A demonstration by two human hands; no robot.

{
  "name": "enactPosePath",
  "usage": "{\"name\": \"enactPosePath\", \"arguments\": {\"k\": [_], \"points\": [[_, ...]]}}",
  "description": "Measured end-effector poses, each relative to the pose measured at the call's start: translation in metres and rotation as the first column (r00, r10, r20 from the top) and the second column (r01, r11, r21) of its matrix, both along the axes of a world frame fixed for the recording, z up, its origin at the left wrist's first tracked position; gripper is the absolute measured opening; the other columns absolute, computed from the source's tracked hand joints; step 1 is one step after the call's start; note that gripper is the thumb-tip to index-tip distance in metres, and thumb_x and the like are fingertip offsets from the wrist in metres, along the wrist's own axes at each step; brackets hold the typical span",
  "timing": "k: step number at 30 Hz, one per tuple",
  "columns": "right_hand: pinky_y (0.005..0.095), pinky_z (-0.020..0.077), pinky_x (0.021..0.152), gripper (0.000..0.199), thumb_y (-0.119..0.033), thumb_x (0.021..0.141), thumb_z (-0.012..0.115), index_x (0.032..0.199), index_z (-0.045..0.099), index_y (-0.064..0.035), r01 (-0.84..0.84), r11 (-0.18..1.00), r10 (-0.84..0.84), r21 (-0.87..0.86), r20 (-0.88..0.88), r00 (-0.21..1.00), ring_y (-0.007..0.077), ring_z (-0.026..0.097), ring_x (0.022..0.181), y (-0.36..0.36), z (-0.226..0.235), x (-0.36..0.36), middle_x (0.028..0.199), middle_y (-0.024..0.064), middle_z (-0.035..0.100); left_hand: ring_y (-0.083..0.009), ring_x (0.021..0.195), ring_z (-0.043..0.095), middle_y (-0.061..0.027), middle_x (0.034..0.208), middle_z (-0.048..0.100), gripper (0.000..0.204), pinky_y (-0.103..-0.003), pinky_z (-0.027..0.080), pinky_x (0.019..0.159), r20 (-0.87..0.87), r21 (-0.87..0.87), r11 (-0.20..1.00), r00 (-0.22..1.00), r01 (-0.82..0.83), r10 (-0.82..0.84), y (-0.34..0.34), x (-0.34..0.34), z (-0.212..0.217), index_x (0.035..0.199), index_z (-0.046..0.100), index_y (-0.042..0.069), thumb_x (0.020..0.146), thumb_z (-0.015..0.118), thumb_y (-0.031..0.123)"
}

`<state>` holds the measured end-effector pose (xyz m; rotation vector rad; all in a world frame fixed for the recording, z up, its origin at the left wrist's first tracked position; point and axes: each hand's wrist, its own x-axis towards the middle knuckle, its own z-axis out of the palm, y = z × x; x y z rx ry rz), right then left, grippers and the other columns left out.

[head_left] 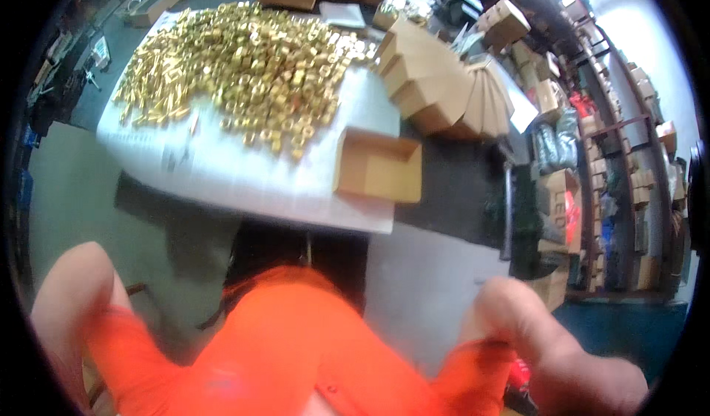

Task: The person retrieves a small cardboard box and places it on a table covered with brass fittings. They then pick up individual brass nuts and place them one by one into the box.

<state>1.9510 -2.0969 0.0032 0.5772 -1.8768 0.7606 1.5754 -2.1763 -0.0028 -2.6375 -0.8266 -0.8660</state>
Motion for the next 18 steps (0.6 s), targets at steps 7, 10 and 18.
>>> {"name": "enactPosePath", "arguments": {"k": [7,10,18], "points": [[0.0279,0.0479,0.072,0.027,-0.020,0.072,0.071,0.097,0.066,-0.0111,0.062,0.996,-0.060,0.060,-0.033,0.998,0.0157,0.059,0.090,0.024,-0.013,0.005,0.107,0.0058,0.060,-0.0351,0.108,0.050,-0.0254,0.123,0.043,0.073,-0.044,0.041,0.093,-0.064,0.028,0.999,0.997,-0.034,0.036,0.003,0.005,-0.017,0.135,0.013,0.003,0.079,0.051,0.032],[0.0279,0.0476,0.072,0.028,-0.020,0.072,0.071,0.098,0.066,-0.0113,0.045,0.996,-0.044,0.071,-0.012,0.999,0.0158,0.058,0.090,0.034,-0.022,0.002,0.108,0.0059,0.060,-0.0345,0.107,0.050,-0.0249,0.122,0.044,0.071,-0.043,0.042,0.092,-0.071,0.042,0.998,0.996,-0.053,0.056,0.002,0.003,-0.026,0.134,0.015,0.003,0.079,0.051,0.031],[0.0279,0.0469,0.071,0.029,-0.021,0.072,0.072,0.098,0.065,-0.0119,0.077,0.997,-0.077,-0.025,0.001,0.997,0.0162,0.058,0.089,0.060,-0.032,-0.003,0.109,0.0062,0.059,-0.0331,0.105,0.051,-0.0238,0.119,0.045,0.067,-0.042,0.042,0.090,-0.090,-0.017,0.997,0.993,-0.074,0.072,0.007,0.008,-0.016,0.132,0.018,0.003,0.079,0.051,0.028]]}}
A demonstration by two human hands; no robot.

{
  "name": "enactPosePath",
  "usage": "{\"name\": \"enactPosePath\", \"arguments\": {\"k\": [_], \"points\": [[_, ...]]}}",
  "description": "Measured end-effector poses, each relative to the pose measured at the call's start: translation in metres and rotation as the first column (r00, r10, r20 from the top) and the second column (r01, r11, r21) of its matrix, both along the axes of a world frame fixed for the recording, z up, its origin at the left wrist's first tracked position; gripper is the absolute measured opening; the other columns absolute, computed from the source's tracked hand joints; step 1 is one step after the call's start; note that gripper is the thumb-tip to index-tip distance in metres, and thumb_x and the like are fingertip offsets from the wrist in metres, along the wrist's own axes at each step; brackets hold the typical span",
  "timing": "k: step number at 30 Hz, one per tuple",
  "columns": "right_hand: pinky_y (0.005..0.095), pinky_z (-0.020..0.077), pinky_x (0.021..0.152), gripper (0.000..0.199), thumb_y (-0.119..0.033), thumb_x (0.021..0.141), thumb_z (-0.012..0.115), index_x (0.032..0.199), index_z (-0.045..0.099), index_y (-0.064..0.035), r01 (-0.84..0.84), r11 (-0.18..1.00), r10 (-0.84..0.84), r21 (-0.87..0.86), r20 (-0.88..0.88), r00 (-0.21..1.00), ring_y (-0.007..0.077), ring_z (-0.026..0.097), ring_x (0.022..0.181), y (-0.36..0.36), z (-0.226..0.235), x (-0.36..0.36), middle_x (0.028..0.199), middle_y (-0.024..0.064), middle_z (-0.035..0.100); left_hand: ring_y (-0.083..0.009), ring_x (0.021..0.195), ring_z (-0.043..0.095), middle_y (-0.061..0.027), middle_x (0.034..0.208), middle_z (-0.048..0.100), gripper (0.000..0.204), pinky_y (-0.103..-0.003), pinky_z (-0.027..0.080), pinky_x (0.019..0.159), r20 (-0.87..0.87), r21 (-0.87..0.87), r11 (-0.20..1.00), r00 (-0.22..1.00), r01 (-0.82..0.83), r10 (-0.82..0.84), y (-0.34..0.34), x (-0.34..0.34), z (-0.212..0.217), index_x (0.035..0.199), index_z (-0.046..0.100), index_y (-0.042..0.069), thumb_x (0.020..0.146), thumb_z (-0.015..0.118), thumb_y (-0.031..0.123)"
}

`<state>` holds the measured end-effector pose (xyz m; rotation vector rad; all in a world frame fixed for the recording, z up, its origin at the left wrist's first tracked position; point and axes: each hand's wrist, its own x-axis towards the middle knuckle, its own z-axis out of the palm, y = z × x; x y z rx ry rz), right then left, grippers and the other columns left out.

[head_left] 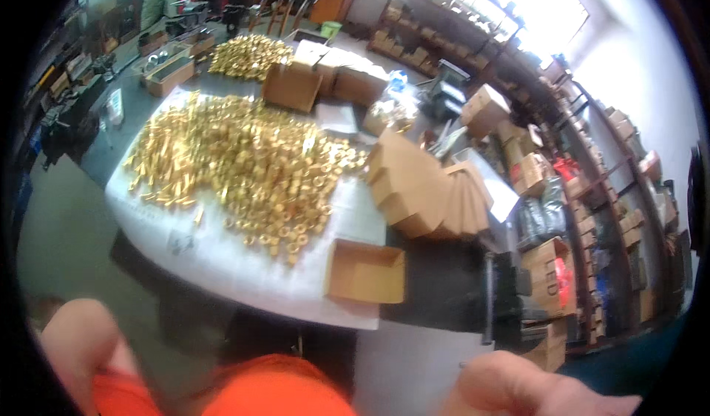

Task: The person retrieves a small cardboard box and places it on a table covered with brass fittings. They then pick up individual brass nuts and place them one by one into the box.

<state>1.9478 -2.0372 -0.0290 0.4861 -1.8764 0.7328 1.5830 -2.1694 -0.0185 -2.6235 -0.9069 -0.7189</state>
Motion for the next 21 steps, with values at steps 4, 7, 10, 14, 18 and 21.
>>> {"name": "enactPosePath", "arguments": {"k": [4,7,10,14,18,21], "points": [[0.0279,0.0465,0.071,0.029,-0.021,0.072,0.072,0.099,0.065,-0.0121,0.005,1.000,-0.005,0.001,0.021,1.000,0.0163,0.057,0.089,0.002,-0.003,-0.009,0.109,0.0064,0.058,-0.0324,0.103,0.051,-0.0232,0.118,0.046,0.064,-0.042,0.043,0.089,0.019,0.002,1.000,1.000,-0.007,0.007,-0.002,-0.006,-0.004,0.130,0.020,0.003,0.079,0.051,0.027],[0.0279,0.0462,0.071,0.029,-0.021,0.072,0.072,0.099,0.065,-0.0123,0.011,1.000,-0.010,-0.018,0.039,0.999,0.0165,0.057,0.089,0.002,0.001,-0.008,0.110,0.0065,0.058,-0.0319,0.102,0.052,-0.0228,0.117,0.047,0.062,-0.041,0.043,0.088,0.044,-0.013,1.000,0.999,-0.004,0.004,-0.002,-0.002,-0.009,0.129,0.022,0.003,0.079,0.051,0.025],[0.0280,0.0459,0.070,0.030,-0.021,0.072,0.072,0.099,0.065,-0.0126,0.025,0.999,-0.024,-0.034,0.040,0.999,0.0166,0.056,0.089,0.009,-0.004,-0.011,0.110,0.0066,0.058,-0.0313,0.101,0.052,-0.0223,0.116,0.047,0.061,-0.041,0.043,0.087,0.043,-0.022,1.000,0.999,-0.001,0.002,0.004,-0.008,-0.005,0.128,0.023,0.003,0.079,0.051,0.024],[0.0280,0.0455,0.070,0.030,-0.022,0.071,0.072,0.100,0.065,-0.0128,0.033,0.999,-0.031,-0.034,0.046,0.998,0.0167,0.056,0.089,0.010,-0.010,-0.013,0.110,0.0067,0.057,-0.0306,0.100,0.053,-0.0218,0.115,0.048,0.058,-0.040,0.044,0.086,0.034,-0.008,1.000,0.999,-0.008,0.008,0.002,-0.009,-0.011,0.127,0.025,0.003,0.079,0.051,0.023],[0.0280,0.0451,0.069,0.031,-0.022,0.071,0.072,0.100,0.065,-0.0131,0.059,0.997,-0.057,-0.042,0.050,0.997,0.0169,0.055,0.089,0.015,-0.015,-0.015,0.111,0.0069,0.057,-0.0299,0.098,0.053,-0.0212,0.114,0.049,0.056,-0.040,0.044,0.085,0.022,-0.014,1.000,1.000,-0.006,0.007,0.008,-0.010,-0.011,0.126,0.027,0.003,0.079,0.051,0.021],[0.0280,0.0448,0.069,0.031,-0.022,0.071,0.072,0.100,0.065,-0.0133,0.057,0.997,-0.054,-0.056,0.051,0.997,0.0170,0.055,0.089,0.010,-0.019,-0.014,0.111,0.0070,0.056,-0.0294,0.097,0.054,-0.0208,0.113,0.050,0.054,-0.040,0.045,0.084,0.014,-0.022,1.000,1.000,-0.018,0.018,0.002,-0.008,-0.011,0.125,0.028,0.003,0.079,0.051,0.020]]}}
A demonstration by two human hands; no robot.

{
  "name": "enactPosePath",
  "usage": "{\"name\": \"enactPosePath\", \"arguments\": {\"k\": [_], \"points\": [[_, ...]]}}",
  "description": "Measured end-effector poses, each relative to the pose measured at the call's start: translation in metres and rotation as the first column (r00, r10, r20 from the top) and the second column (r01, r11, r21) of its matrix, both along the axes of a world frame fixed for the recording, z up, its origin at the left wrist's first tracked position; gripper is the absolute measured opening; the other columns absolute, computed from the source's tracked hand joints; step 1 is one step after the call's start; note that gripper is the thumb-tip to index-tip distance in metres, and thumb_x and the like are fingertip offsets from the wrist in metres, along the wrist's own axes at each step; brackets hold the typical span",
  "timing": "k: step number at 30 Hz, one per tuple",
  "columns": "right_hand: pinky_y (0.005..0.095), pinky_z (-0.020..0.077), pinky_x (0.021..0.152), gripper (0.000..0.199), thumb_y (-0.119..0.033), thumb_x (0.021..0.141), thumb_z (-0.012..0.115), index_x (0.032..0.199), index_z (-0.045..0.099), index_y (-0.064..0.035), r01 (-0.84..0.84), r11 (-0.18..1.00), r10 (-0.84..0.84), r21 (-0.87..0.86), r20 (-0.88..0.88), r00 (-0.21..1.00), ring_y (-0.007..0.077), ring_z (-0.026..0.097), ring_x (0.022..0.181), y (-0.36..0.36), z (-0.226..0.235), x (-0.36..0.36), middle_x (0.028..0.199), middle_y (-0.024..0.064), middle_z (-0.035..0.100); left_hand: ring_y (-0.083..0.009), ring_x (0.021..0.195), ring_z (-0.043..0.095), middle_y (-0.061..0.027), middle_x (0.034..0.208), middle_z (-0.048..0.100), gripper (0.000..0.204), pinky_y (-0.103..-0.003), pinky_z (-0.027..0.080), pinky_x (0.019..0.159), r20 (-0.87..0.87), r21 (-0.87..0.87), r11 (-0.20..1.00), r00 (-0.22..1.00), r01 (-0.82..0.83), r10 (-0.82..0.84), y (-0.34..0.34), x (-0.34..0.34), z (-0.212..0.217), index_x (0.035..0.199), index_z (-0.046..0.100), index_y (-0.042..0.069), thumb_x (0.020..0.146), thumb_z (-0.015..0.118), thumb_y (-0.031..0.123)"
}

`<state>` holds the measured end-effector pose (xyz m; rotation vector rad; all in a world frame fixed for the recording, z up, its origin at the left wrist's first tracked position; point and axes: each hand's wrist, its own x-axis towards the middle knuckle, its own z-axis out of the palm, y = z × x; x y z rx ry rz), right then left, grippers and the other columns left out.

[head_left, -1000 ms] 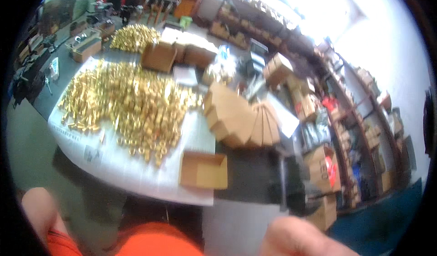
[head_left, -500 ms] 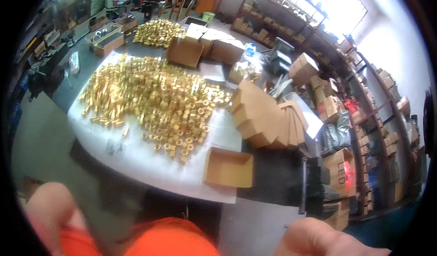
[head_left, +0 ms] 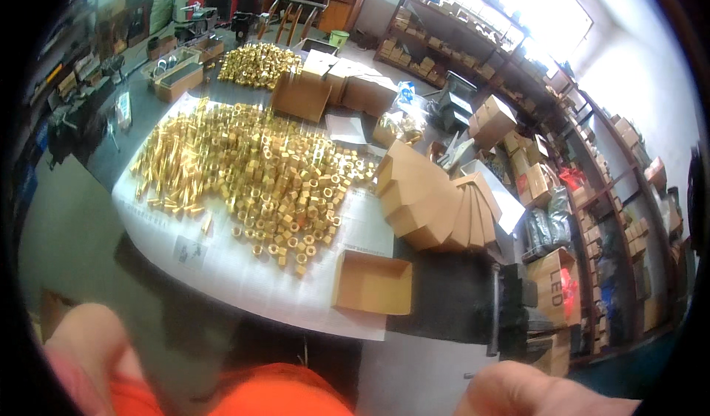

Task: The person retrieves a small cardboard box and places it on a table covered with brass fittings. They then pick up individual brass nuts and place them one by one into the box.

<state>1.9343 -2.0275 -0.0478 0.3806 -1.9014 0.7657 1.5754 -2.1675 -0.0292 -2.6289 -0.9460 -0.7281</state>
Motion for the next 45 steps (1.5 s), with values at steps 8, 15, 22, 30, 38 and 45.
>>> {"name": "enactPosePath", "arguments": {"k": [8,15,22,30,38,45], "points": [[0.0280,0.0441,0.068,0.032,-0.023,0.071,0.072,0.101,0.064,-0.0139,0.032,0.999,-0.032,-0.003,0.019,0.999,0.0174,0.054,0.089,-0.002,-0.003,0.006,0.112,0.0073,0.055,-0.0280,0.094,0.055,-0.0196,0.110,0.052,0.050,-0.039,0.045,0.082,0.001,0.005,1.000,1.000,0.006,-0.006,0.000,0.005,-0.004,0.122,0.032,0.003,0.078,0.052,0.017],[0.0280,0.0434,0.068,0.033,-0.023,0.071,0.072,0.102,0.064,-0.0144,0.072,0.997,-0.071,-0.013,0.019,0.997,0.0177,0.053,0.088,-0.010,-0.011,0.006,0.113,0.0075,0.054,-0.0267,0.092,0.056,-0.0186,0.108,0.053,0.046,-0.038,0.046,0.081,-0.007,0.003,0.999,0.999,0.033,-0.033,0.002,0.000,-0.006,0.120,0.035,0.003,0.078,0.052,0.014],[0.0280,0.0427,0.067,0.034,-0.024,0.071,0.072,0.102,0.064,-0.0149,0.055,0.998,-0.055,-0.014,0.033,0.998,0.0180,0.052,0.088,-0.012,-0.007,0.010,0.114,0.0078,0.053,-0.0255,0.089,0.056,-0.0176,0.106,0.055,0.042,-0.037,0.047,0.079,-0.003,0.011,1.000,1.000,0.007,-0.007,-0.008,0.010,-0.003,0.117,0.038,0.003,0.078,0.052,0.012],[0.0280,0.0419,0.066,0.035,-0.024,0.070,0.073,0.103,0.063,-0.0154,0.061,0.998,-0.060,-0.025,0.043,0.997,0.0183,0.051,0.088,-0.016,-0.010,0.013,0.115,0.0080,0.052,-0.0241,0.087,0.057,-0.0164,0.103,0.056,0.039,-0.036,0.048,0.077,-0.008,0.001,1.000,1.000,0.007,-0.007,-0.016,0.015,-0.001,0.115,0.042,0.003,0.078,0.052,0.009],[0.0280,0.0411,0.065,0.036,-0.025,0.070,0.073,0.104,0.063,-0.0160,0.102,0.995,-0.101,-0.022,0.049,0.994,0.0186,0.050,0.088,-0.028,-0.011,0.013,0.116,0.0083,0.051,-0.0226,0.084,0.059,-0.0153,0.100,0.058,0.035,-0.035,0.049,0.075,0.014,-0.002,0.999,0.999,0.044,-0.044,-0.017,0.013,0.003,0.112,0.046,0.003,0.078,0.052,0.006],[0.0280,0.0405,0.065,0.037,-0.025,0.070,0.073,0.104,0.063,-0.0165,0.053,0.998,-0.056,0.030,0.108,0.993,0.0189,0.049,0.087,-0.047,-0.002,0.011,0.117,0.0086,0.050,-0.0214,0.081,0.059,-0.0142,0.098,0.059,0.032,-0.034,0.049,0.073,0.010,-0.012,0.997,0.997,0.075,-0.075,-0.039,0.016,0.022,0.109,0.049,0.003,0.077,0.052,0.003]]}}
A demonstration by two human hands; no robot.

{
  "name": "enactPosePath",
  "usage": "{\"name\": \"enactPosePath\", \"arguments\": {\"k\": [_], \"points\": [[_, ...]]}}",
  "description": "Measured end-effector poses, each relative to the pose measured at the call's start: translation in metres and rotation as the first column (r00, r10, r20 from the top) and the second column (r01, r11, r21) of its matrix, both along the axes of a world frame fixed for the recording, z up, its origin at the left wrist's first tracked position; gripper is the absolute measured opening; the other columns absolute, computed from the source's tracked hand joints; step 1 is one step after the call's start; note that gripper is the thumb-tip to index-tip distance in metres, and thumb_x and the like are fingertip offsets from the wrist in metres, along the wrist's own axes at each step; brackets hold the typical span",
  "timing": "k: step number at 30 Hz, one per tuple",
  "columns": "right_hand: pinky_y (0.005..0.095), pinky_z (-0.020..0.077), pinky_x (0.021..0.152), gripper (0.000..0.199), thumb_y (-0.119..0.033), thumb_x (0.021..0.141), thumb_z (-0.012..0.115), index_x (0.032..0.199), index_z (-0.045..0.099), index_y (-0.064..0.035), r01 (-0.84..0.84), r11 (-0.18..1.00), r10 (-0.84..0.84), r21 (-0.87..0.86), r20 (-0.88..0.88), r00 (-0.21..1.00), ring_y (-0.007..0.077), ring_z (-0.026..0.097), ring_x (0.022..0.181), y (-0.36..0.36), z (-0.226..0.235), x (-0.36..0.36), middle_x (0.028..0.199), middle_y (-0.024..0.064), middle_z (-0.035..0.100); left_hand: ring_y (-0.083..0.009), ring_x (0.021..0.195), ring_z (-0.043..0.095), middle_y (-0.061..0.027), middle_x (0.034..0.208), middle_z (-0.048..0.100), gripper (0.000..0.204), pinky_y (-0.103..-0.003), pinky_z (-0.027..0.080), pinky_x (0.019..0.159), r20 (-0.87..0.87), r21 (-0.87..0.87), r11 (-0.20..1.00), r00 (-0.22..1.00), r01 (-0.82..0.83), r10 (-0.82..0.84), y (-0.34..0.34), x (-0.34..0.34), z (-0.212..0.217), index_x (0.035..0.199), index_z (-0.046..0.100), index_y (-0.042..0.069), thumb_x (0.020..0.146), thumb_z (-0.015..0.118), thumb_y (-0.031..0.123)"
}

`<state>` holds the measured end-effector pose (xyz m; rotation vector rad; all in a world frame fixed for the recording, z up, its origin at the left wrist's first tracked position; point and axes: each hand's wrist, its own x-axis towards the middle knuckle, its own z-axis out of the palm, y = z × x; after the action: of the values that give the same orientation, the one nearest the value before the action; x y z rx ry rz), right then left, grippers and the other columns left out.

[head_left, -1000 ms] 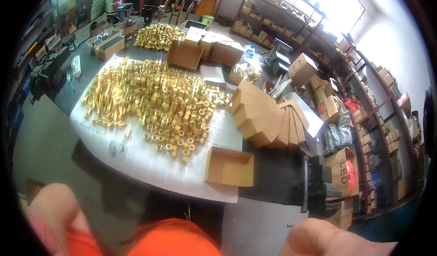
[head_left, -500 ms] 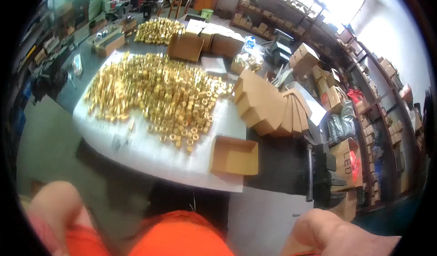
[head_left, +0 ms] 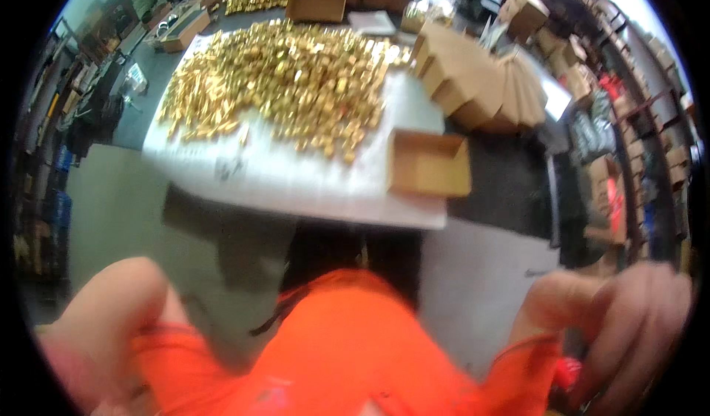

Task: The person retrieves a small cardboard box and places it on a table covered with brass fittings. They then pick up individual brass nuts and place them one by one into the box.

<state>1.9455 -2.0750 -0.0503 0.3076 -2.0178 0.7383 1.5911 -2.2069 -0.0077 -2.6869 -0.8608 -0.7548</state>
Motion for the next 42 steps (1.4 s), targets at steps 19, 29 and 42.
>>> {"name": "enactPosePath", "arguments": {"k": [19,29,42], "points": [[0.0281,0.0386,0.063,0.039,-0.027,0.069,0.073,0.106,0.062,-0.0178,-0.169,0.984,0.169,0.055,0.000,0.986,0.0197,0.047,0.087,-0.018,0.026,0.006,0.119,0.0092,0.048,-0.0180,0.075,0.062,-0.0115,0.092,0.063,0.028,-0.031,0.051,0.068,0.397,0.472,0.870,0.915,-0.141,-0.068,-0.021,-0.002,-0.026,0.103,0.058,0.003,0.077,0.053,-0.004],[0.0265,0.0457,0.062,0.036,-0.011,0.065,0.052,0.093,0.064,0.0079,0.347,0.602,-0.164,-0.719,0.314,0.935,0.0170,0.057,0.072,0.018,-0.129,-0.027,0.092,0.0166,0.062,-0.0220,0.066,0.062,-0.0108,0.085,0.063,0.034,-0.032,0.049,0.060,0.336,-0.519,0.694,0.628,-0.499,0.702,0.120,0.017,-0.261,0.108,0.058,0.003,0.078,0.064,0.018],[0.0241,0.0454,0.068,0.046,-0.009,0.051,0.047,0.091,0.065,0.0048,0.681,0.422,-0.336,-0.599,0.595,0.731,0.0121,0.057,0.073,0.035,-0.165,-0.008,0.082,0.0062,0.062,-0.0298,0.069,0.061,-0.0100,0.073,0.061,0.017,-0.041,0.048,0.059,0.123,-0.496,0.609,0.644,-0.619,0.755,0.166,0.030,-0.295,0.083,0.062,0.010,0.080,0.058,0.026]]}}
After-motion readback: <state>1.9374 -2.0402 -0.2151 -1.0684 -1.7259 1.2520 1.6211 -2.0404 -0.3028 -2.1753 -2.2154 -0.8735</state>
